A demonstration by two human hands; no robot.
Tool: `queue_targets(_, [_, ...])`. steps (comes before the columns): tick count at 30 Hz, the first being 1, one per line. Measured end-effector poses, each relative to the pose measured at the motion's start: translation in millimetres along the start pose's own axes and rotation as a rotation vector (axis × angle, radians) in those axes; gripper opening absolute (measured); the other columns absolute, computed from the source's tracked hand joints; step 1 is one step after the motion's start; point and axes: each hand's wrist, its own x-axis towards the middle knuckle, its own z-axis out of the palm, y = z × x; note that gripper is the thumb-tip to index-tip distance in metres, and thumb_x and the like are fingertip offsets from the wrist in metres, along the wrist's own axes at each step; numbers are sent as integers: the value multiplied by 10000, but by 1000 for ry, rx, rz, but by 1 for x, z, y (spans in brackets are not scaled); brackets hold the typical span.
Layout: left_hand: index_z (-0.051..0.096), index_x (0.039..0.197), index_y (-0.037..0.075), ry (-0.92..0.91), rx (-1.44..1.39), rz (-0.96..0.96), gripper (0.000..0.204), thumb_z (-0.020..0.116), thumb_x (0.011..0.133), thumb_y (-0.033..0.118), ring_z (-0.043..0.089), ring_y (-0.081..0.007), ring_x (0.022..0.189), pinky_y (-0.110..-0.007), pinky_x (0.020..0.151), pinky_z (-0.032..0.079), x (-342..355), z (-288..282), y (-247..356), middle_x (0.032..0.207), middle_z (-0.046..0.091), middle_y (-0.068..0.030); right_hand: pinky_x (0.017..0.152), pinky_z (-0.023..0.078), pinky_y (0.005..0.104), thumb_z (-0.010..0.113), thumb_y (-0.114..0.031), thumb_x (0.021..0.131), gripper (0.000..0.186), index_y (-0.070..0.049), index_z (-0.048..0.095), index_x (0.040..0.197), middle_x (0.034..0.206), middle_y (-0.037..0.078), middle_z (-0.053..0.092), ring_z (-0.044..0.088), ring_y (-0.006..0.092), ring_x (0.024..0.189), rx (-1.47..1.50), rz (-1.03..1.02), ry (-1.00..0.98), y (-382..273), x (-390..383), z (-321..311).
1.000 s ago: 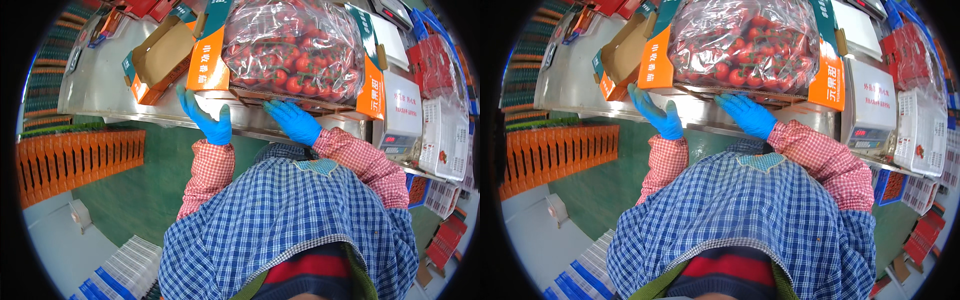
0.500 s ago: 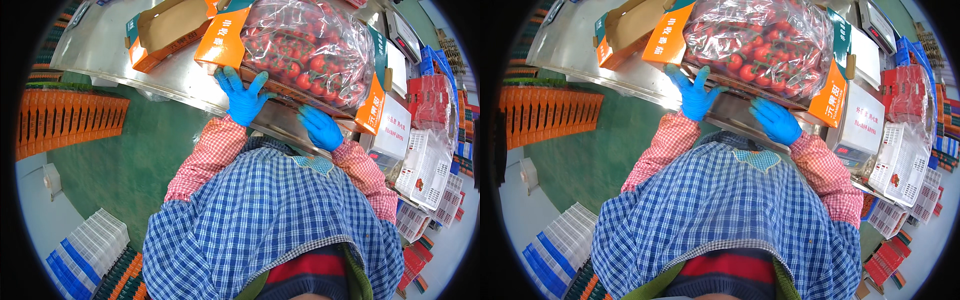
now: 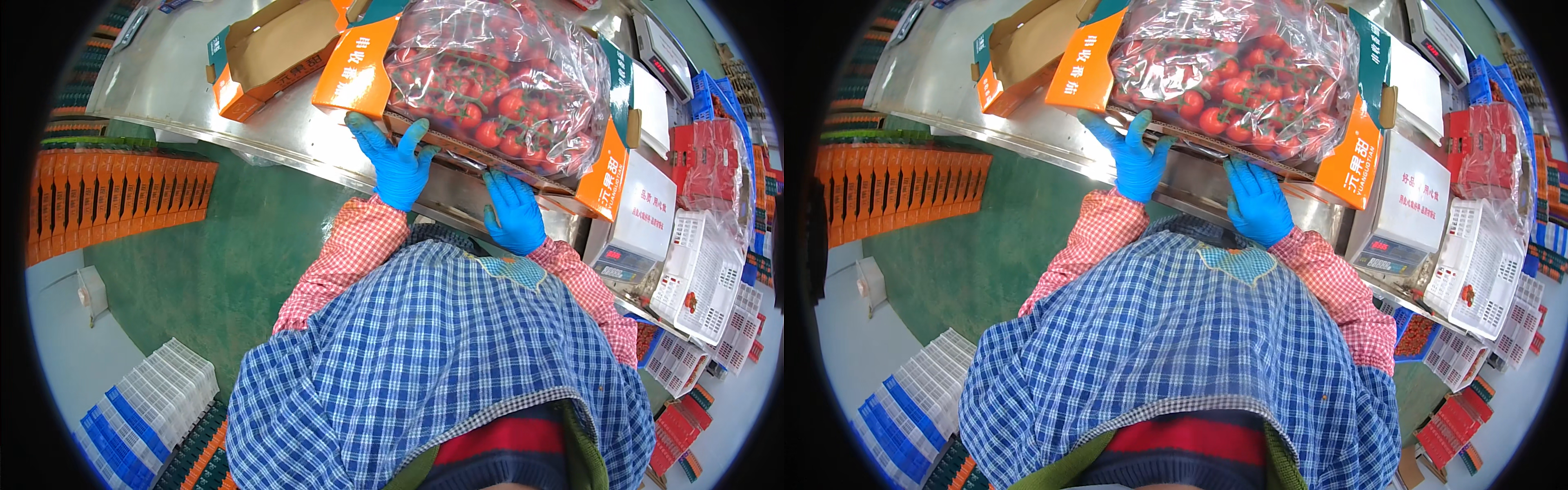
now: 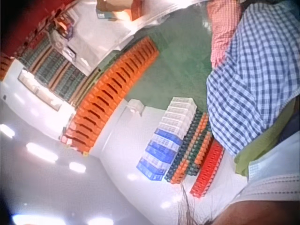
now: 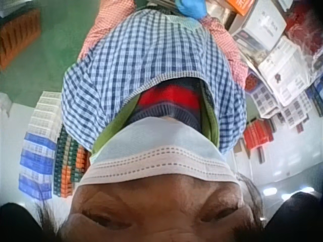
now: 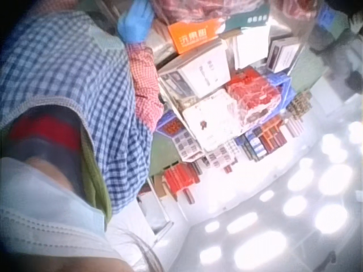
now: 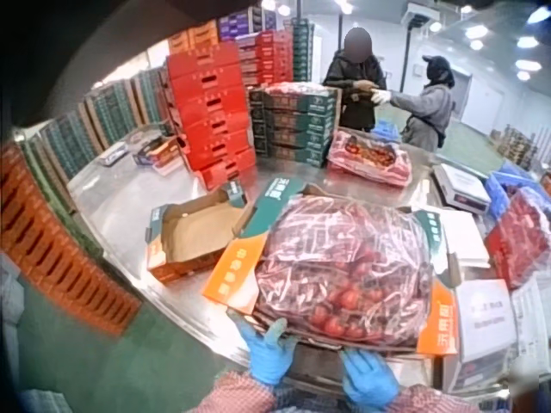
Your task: The person arranges cherry tomatoes on the vine into a plastic-wrapped tray on a scale, then places the tray into a cardboard box and seals it. The person repeats this process with additional trays, handling the tomatoes by hand and using a digital scale to monitor weight.
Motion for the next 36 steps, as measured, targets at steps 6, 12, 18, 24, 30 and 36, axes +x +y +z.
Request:
queue_targets(6, [614, 1109, 224, -51, 97, 76, 473, 773, 666, 189, 128, -509, 1306, -587, 1018, 215, -8, -6, -4, 1437, 70, -312, 1007, 314, 463, 530, -107, 726, 567, -6, 446, 1278, 1309, 178, 427, 423, 348, 1162, -117, -61, -76, 9, -9, 10])
queue_targets(12, [358, 1339, 137, 259, 38, -134, 717, 710, 714, 125, 308, -366, 1277, -511, 1013, 276, 56, -93, -94, 1415, 268, -189, 990, 370, 437, 551, -99, 723, 559, -58, 471, 1274, 1306, 166, 450, 426, 362, 1204, 46, -255, -77, 20, -51, 21])
queue_targets(18, [243, 1406, 224, -564, 875, -355, 826, 677, 736, 439, 271, -305, 1319, -622, 1003, 207, 149, -55, -258, 1436, 309, -46, 855, 472, 409, 562, -90, 703, 538, -65, 506, 1237, 1249, 172, 507, 546, 355, 1040, 247, 27, -256, 28, -102, 30])
queue_targets(24, [599, 1108, 147, -770, 895, -362, 322, 579, 809, 264, 528, -293, 1115, -431, 939, 411, 174, -39, -305, 1180, 567, -153, 767, 501, 404, 526, -68, 736, 406, -110, 581, 1136, 1153, 134, 582, 605, 319, 900, 148, 335, -117, 30, -129, 3])
queue_targets(30, [599, 974, 16, 42, 549, -164, 347, 747, 681, 129, 604, -323, 846, -404, 738, 457, 251, -78, -235, 903, 627, -179, 789, 495, 392, 496, -31, 751, 376, -106, 601, 1105, 1152, 107, 587, 602, 295, 925, 180, 443, -11, 31, -144, -19])
queue_targets(36, [599, 891, 12, 188, 48, 186, 203, 690, 715, 52, 618, -291, 734, -347, 635, 466, 283, -116, -9, 820, 624, -147, 775, 493, 400, 485, -20, 743, 374, -95, 602, 1090, 1151, 112, 585, 600, 308, 909, 192, 399, 21, 35, -151, -44])
